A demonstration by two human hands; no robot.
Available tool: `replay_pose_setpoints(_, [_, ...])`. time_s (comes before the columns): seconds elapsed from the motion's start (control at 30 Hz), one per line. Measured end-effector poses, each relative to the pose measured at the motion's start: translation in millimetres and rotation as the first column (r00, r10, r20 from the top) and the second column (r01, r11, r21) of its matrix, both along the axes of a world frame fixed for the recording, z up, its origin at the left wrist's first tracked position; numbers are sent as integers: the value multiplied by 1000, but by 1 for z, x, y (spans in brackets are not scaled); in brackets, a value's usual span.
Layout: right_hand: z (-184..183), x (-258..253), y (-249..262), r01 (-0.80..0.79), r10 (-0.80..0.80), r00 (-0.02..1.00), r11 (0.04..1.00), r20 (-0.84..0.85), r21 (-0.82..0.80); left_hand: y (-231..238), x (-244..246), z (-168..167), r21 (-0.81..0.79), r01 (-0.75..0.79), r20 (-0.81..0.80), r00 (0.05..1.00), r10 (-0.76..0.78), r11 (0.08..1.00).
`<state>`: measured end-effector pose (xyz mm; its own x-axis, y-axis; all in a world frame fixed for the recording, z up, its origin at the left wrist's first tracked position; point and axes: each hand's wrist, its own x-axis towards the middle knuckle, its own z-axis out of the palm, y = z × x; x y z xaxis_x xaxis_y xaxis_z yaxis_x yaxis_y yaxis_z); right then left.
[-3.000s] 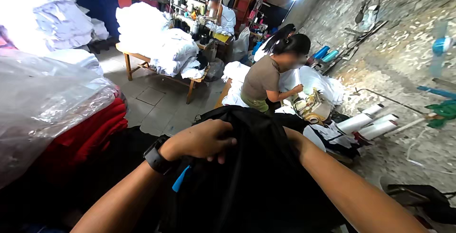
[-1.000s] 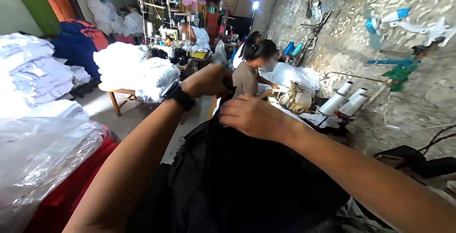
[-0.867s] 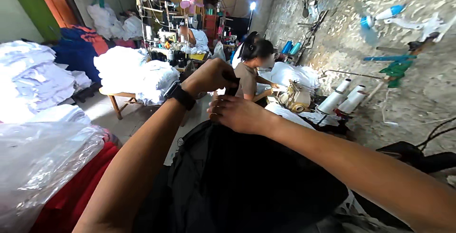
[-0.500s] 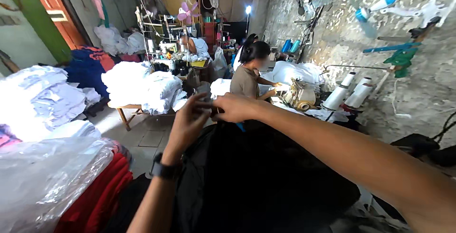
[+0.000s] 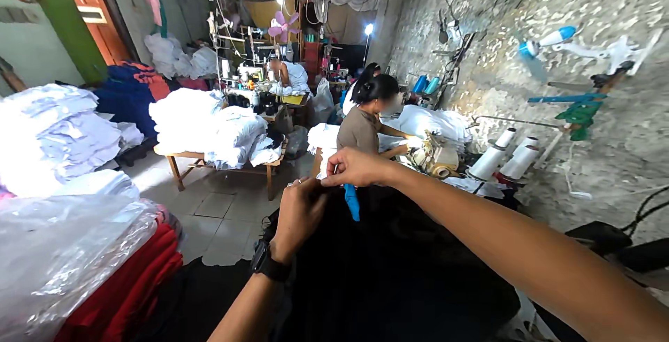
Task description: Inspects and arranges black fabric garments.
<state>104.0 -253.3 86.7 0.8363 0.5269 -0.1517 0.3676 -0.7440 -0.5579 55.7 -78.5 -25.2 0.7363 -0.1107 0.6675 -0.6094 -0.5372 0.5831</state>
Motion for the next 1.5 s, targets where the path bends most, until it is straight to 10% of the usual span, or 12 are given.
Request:
replay_pose_setpoints(0.2, [6,-4,-5,-162,173,977,982,125,-96,13,3,15,-148,118,-380,910,-167,982])
replay_pose_setpoints(0.43, [9,-1,2,-52,39,982,996,-185,-69,9,0,3,22,45,51,998,-46,999])
replay_pose_setpoints(0.67, [-2,10,1,5,36,924,994,-380,106,11,2,-9,100,-38,456,890,-11,994])
replay_pose_setpoints(1.03, [-3,13,-18,-93,92,986,996,-135,3,34,-18,-21,77,109,244,962,-125,991])
replay_pose_setpoints(1.3, [17,-9,-11,-7,-26,996,935,-86,-354,41,-25,-21,166,169,178,964,-198,972])
replay_pose_setpoints(1.5, [7,-31,-15,235,-214,918,972,-333,22,35,-34,-4,415,151,132,966,-223,897])
